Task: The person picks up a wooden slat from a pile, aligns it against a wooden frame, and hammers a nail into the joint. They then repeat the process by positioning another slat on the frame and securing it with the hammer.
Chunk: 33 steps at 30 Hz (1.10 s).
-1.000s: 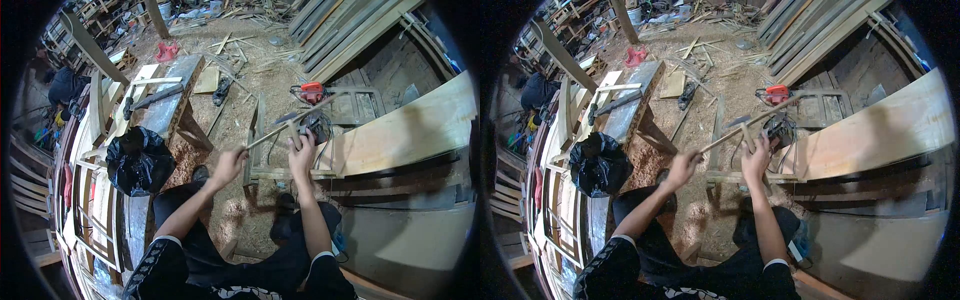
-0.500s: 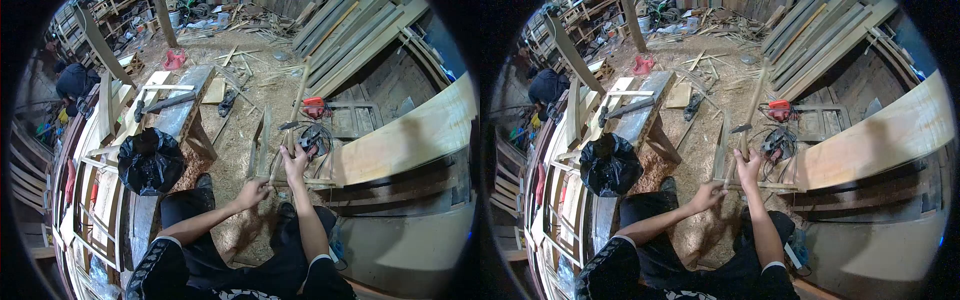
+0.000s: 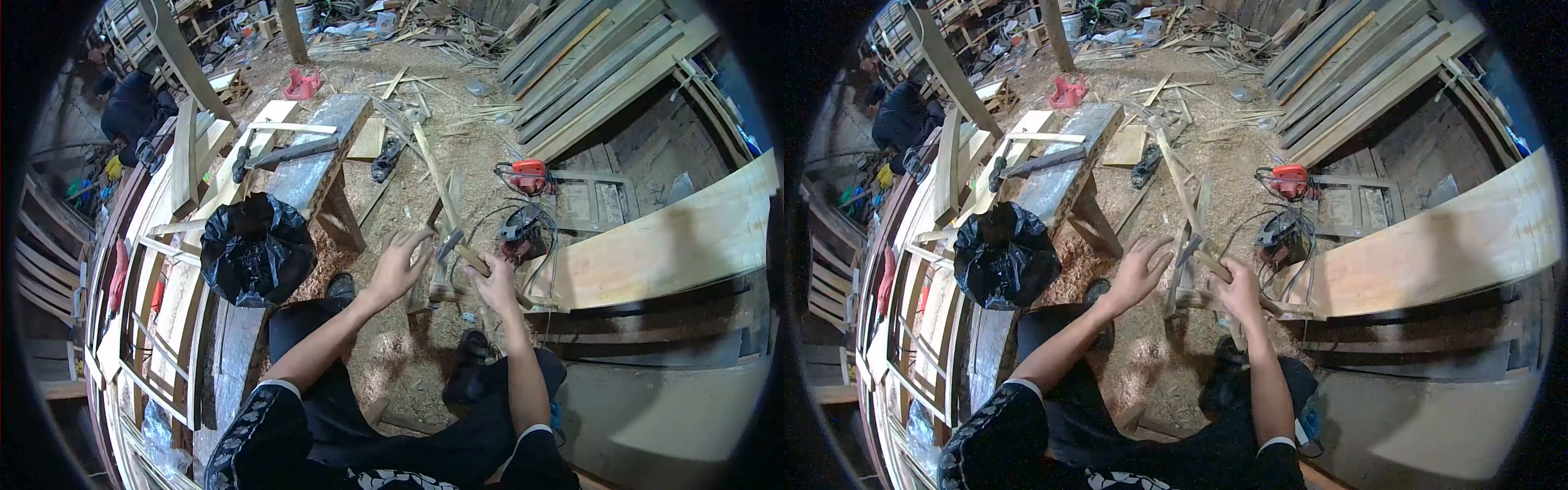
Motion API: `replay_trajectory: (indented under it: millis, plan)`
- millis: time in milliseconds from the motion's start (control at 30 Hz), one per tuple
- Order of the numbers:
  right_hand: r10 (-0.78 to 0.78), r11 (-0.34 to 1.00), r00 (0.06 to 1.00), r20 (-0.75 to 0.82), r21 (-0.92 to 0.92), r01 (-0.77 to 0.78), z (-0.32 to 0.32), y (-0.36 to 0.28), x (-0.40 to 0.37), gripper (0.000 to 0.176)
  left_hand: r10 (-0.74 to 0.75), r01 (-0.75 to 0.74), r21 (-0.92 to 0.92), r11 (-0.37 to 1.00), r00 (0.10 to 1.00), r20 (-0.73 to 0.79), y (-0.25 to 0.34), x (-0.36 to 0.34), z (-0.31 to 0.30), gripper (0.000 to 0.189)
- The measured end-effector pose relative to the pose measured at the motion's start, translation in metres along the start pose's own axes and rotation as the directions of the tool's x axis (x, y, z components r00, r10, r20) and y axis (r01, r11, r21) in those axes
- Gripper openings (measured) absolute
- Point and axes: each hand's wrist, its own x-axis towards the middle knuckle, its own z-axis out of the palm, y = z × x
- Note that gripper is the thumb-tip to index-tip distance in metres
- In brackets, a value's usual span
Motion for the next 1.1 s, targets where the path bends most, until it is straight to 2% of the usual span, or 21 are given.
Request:
replay_trajectory:
  millis: [67, 133, 167, 200, 233, 267, 300, 333, 367, 400, 467, 600, 633, 667, 733, 767, 800, 867, 933, 1033, 1100]
  plan:
    - [0.057, 0.994, 0.998, 0.02, -0.095, -0.055, -0.006, -0.01, -0.005, 0.025, 0.004, -0.004, 0.005, 1.0, 0.999, 0.041, 0.0, -0.001, 0.0, 0.04]
    - [0.044, 0.995, 0.999, 0.02, -0.095, -0.041, -0.013, -0.024, -0.01, 0.025, 0.089, -0.092, 0.15, 0.984, 0.996, 0.024, 0.0, -0.001, 0.002, 0.052]
    - [0.03, 0.995, 0.999, 0.017, -0.096, -0.028, -0.014, -0.027, -0.013, 0.024, 0.087, -0.091, 0.15, 0.985, 0.996, 0.029, -0.001, -0.001, 0.002, 0.052]
    - [0.034, 0.995, 0.999, 0.017, -0.093, -0.032, -0.015, -0.026, -0.015, 0.024, 0.157, -0.174, 0.282, 0.944, 0.984, 0.08, 0.006, 0.003, -0.006, 0.058]
    - [-0.025, 0.987, 0.999, 0.025, -0.16, 0.028, -0.017, -0.024, -0.017, 0.022, 0.219, -0.257, 0.404, 0.878, 0.966, 0.139, 0.009, 0.006, -0.009, 0.065]
    - [-0.083, 0.97, 0.996, 0.038, -0.225, 0.089, -0.018, -0.022, -0.019, 0.019, 0.218, -0.258, 0.403, 0.878, 0.965, 0.143, 0.007, 0.008, -0.009, 0.065]
    - [-0.08, 0.971, 0.996, 0.039, -0.223, 0.086, -0.019, -0.022, -0.02, 0.019, 0.241, -0.258, 0.424, 0.868, 0.966, 0.094, 0.006, 0.01, -0.009, 0.07]
    - [-0.197, 0.944, 0.98, 0.028, -0.265, 0.197, -0.02, -0.021, -0.021, 0.017, 0.264, -0.256, 0.445, 0.858, 0.964, 0.046, 0.005, 0.012, -0.01, 0.074]
    - [-0.313, 0.902, 0.949, 0.02, -0.307, 0.304, -0.02, -0.02, -0.021, 0.016, 0.234, -0.223, 0.431, 0.874, 0.972, 0.029, 0.005, 0.013, -0.013, 0.074]
    - [-0.314, 0.902, 0.949, 0.02, -0.305, 0.305, -0.021, -0.019, -0.021, 0.016, 0.233, -0.222, 0.433, 0.874, 0.972, 0.03, 0.004, 0.015, -0.017, 0.074]
    - [-0.384, 0.853, 0.923, 0.037, -0.368, 0.37, -0.021, -0.016, -0.021, 0.015, 0.162, -0.206, 0.598, 0.774, 0.978, 0.128, 0.003, 0.016, -0.025, 0.073]
    - [-0.413, 0.819, 0.91, 0.043, -0.421, 0.391, -0.028, -0.011, -0.021, 0.017, 0.154, -0.196, 0.544, 0.816, 0.981, 0.121, -0.018, 0.021, -0.028, 0.042]
    - [-0.408, 0.792, 0.913, 0.032, -0.486, 0.371, -0.03, -0.008, -0.021, 0.018, 0.233, -0.217, 0.525, 0.823, 0.972, 0.035, -0.015, 0.022, -0.03, 0.026]
    - [-0.403, 0.761, 0.915, 0.019, -0.548, 0.347, -0.032, -0.007, -0.021, 0.019, 0.233, -0.216, 0.524, 0.823, 0.972, 0.036, -0.018, 0.023, -0.032, 0.026]
    - [-0.363, 0.782, 0.932, -0.018, -0.549, 0.294, -0.04, -0.011, -0.021, 0.019, 0.183, -0.207, 0.35, 0.914, 0.978, 0.1, -0.02, 0.026, -0.038, 0.02]
    - [-0.323, 0.801, 0.945, -0.053, -0.547, 0.243, -0.042, -0.014, -0.02, 0.02, 0.222, -0.241, 0.443, 0.863, 0.97, 0.096, -0.018, 0.025, -0.038, 0.015]
    - [-0.324, 0.801, 0.945, -0.052, -0.547, 0.245, -0.043, -0.016, -0.019, 0.02, 0.22, -0.24, 0.444, 0.864, 0.971, 0.095, -0.018, 0.024, -0.035, 0.015]
    - [-0.445, 0.768, 0.89, -0.099, -0.554, 0.322, -0.042, -0.018, -0.017, 0.02, 0.288, -0.296, 0.427, 0.854, 0.954, 0.085, -0.018, 0.02, -0.026, 0.015]
    - [-0.446, 0.769, 0.888, -0.107, -0.553, 0.32, -0.036, -0.021, -0.017, 0.021, 0.326, -0.335, 0.458, 0.824, 0.94, 0.101, -0.012, 0.017, -0.021, 0.018]
    - [-0.439, 0.775, 0.891, -0.118, -0.551, 0.309, -0.026, -0.023, -0.016, 0.021, 0.468, -0.435, 0.432, 0.79, 0.883, 0.034, 0.003, 0.011, -0.017, 0.027]
    - [-0.436, 0.775, 0.892, -0.118, -0.552, 0.306, -0.024, -0.021, -0.014, 0.021, 0.473, -0.441, 0.416, 0.796, 0.881, 0.029, 0.003, 0.01, -0.015, 0.028]
